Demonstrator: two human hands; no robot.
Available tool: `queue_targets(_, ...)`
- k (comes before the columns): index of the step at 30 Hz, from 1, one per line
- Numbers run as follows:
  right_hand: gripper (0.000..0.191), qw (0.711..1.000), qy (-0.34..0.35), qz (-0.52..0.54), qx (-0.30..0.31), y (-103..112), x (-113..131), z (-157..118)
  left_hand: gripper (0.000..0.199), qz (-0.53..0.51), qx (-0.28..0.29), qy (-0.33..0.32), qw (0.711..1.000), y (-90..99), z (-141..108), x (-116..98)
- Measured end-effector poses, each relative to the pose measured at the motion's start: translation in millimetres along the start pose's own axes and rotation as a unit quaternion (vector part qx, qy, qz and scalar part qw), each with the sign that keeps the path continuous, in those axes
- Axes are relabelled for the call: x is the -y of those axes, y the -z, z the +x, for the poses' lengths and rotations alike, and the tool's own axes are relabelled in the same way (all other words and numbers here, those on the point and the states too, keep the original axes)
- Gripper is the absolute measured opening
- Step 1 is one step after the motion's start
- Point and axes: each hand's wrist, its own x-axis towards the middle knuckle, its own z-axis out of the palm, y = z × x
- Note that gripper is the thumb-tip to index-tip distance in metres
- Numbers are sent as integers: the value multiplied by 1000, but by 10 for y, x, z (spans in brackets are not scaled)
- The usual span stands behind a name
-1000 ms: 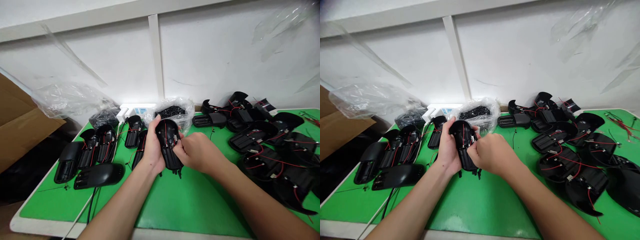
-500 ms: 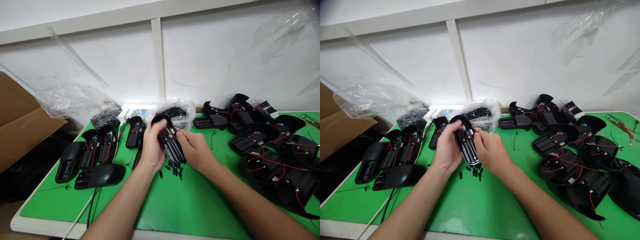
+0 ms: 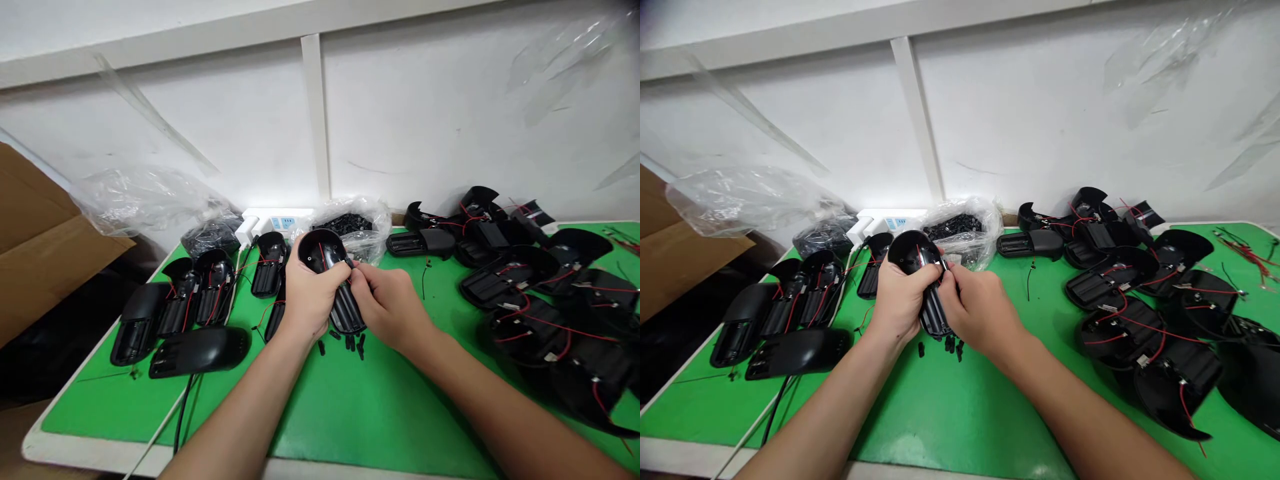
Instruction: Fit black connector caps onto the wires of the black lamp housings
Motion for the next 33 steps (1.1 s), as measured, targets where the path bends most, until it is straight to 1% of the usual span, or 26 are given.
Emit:
queue_targets(3, 32, 1000, 13, -9, -8, -13, 8, -30, 44, 15, -12, -15, 1000, -7, -16, -26)
queue_targets(6, 31, 999, 18, 2, -33, -14, 26, -38, 42, 6, -12, -8, 1000, -22, -37, -77)
queue_targets(9, 32, 998, 4, 38, -51, 0, 43, -17, 42, -58, 4, 39, 998, -53, -63, -118)
queue_targets(12, 36, 996, -21, 65, -64, 19, 32, -2, 39, -141, 36, 105, 984, -92, -82, -120)
queue_targets(14, 40, 994, -34, 88, -63, 33, 0, -6, 36, -145, 30, 125, 981, -106, -84, -117)
queue_targets(16, 45, 990, -42, 117, -69, 55, -49, -9, 37, -124, 17, 136, 983, -96, -78, -132)
queue_targets(17, 47, 986, -48, 135, -86, 71, -77, -5, 39, -111, 20, 143, 983, -80, -78, -150)
queue_targets(18, 48, 979, -58, 156, -120, 91, -105, 6, 43, -95, 35, 152, 983, -60, -82, -173)
queue_targets(19, 48, 965, -76, 184, -170, 116, -133, 25, 48, -72, 63, 160, 983, -35, -93, -201)
queue_targets(20, 48, 945, -101, 218, -221, 145, -160, 51, 52, -37, 98, 158, 982, -11, -114, -229)
queue_targets(21, 48, 923, -126, 254, -259, 176, -187, 82, 55, 13, 137, 147, 980, 10, -146, -255)
queue_targets(22, 47, 902, -147, 293, -281, 210, -213, 117, 54, 78, 178, 126, 973, 25, -189, -276)
queue_targets(23, 45, 884, -164, 331, -287, 243, -239, 152, 51, 152, 218, 99, 959, 32, -240, -291)
queue_targets(25, 43, 866, -179, 385, -266, 308, -285, 214, 46, 292, 284, 47, 912, 20, -357, -301)
queue_targets(26, 43, 864, -181, 395, -254, 338, -303, 238, 47, 340, 307, 26, 889, 5, -415, -295)
queue_targets(28, 43, 876, -171, 385, -235, 389, -320, 268, 59, 398, 326, -9, 858, -33, -516, -268)
queue_targets(30, 43, 893, -150, 360, -224, 426, -309, 275, 70, 435, 332, -27, 837, -68, -591, -223)
queue_targets(33, 45, 915, -117, 328, -204, 447, -247, 248, 77, 480, 357, -40, 801, -119, -675, -146)
